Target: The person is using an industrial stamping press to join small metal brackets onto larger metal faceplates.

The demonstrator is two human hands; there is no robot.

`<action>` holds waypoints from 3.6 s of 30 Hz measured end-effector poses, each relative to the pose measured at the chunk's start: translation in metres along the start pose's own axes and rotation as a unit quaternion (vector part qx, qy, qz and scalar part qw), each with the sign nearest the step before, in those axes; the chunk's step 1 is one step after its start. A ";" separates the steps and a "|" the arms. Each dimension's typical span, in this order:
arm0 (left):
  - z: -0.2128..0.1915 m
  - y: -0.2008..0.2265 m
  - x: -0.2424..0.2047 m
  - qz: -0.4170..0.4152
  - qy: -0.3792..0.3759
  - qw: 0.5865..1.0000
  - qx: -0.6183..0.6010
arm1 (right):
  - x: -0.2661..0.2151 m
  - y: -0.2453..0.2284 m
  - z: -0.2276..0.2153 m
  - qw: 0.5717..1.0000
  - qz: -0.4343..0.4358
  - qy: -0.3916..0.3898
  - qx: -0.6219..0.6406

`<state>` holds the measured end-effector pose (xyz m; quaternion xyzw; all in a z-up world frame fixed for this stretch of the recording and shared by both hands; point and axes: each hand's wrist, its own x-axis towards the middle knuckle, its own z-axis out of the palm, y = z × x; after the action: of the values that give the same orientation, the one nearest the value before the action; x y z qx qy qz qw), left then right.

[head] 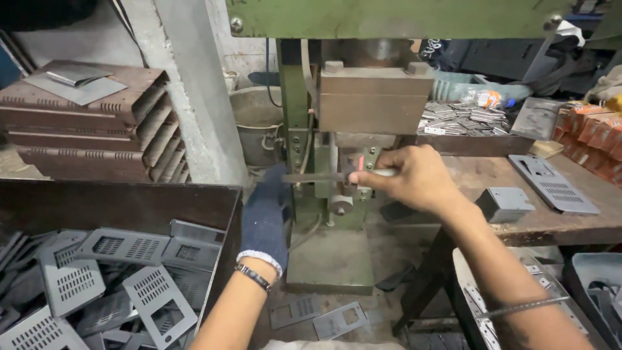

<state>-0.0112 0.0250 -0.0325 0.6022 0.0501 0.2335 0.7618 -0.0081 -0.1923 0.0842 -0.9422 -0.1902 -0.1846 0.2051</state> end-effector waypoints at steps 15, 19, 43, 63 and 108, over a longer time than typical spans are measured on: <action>0.012 -0.035 0.011 0.489 0.100 0.751 0.433 | -0.014 0.042 -0.011 0.998 0.060 -0.014 0.021; -0.025 -0.016 0.022 0.303 0.034 0.787 0.536 | -0.003 0.000 0.006 0.999 0.013 0.027 -0.015; -0.015 -0.020 0.043 -0.019 0.059 0.991 0.118 | -0.022 -0.003 0.013 0.986 -0.051 0.132 -0.084; 0.044 0.032 -0.068 -0.056 0.011 0.998 -0.022 | -0.113 -0.010 -0.003 0.852 0.266 -0.158 0.422; 0.050 0.063 -0.053 -0.145 -0.277 0.945 0.098 | -0.097 -0.058 0.009 0.718 0.259 -0.127 0.633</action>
<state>-0.0592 -0.0311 0.0290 0.7012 -0.0533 -0.0614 0.7083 -0.1138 -0.1669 0.0538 -0.6195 -0.0355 0.1607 0.7675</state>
